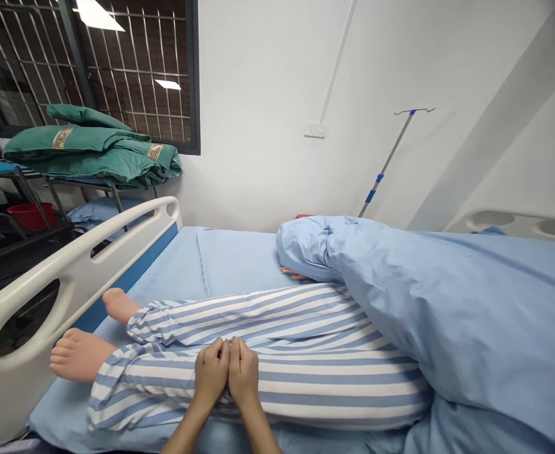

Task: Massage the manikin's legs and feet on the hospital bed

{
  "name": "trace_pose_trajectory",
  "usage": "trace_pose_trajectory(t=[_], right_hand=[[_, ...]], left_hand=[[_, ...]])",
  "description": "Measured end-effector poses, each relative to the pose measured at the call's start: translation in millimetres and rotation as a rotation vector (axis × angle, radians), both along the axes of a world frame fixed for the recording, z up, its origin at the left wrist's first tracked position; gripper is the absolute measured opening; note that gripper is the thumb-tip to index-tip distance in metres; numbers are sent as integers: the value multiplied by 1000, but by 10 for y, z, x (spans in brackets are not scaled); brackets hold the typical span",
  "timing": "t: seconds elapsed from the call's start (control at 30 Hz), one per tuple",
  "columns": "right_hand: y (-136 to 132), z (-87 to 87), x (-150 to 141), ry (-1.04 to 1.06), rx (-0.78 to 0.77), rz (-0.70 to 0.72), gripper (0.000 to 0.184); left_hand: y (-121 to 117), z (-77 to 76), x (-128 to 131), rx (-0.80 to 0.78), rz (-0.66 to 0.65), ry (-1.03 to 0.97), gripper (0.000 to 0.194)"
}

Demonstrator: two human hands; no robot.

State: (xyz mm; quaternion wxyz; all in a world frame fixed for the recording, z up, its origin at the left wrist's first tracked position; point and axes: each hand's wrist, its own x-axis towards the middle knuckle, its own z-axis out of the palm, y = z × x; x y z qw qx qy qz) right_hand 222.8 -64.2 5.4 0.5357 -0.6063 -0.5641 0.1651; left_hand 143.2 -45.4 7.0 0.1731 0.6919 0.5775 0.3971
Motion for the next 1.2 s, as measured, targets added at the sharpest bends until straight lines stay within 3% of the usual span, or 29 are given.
trace_pose_trajectory(t=[0.17, 0.43, 0.5, 0.73, 0.9, 1.1, 1.2], right_hand=[[24, 32, 36, 113, 21, -15, 37], [27, 52, 123, 305, 11, 30, 37], [25, 38, 145, 324, 10, 39, 36], [24, -3, 138, 407, 12, -6, 38], [6, 66, 167, 339, -11, -10, 39], [-56, 382, 343, 52, 61, 20, 37], [-61, 367, 413, 19, 41, -1, 38]], left_hand=[[12, 55, 35, -73, 0, -53, 33], [-79, 514, 428, -157, -54, -484, 36], [-103, 489, 464, -140, -37, -491, 36], [-70, 60, 315, -69, -66, -164, 33], [-57, 57, 313, -58, -53, -105, 34], [-61, 69, 323, -47, -53, -38, 33], [-72, 76, 319, -33, -41, -23, 33]])
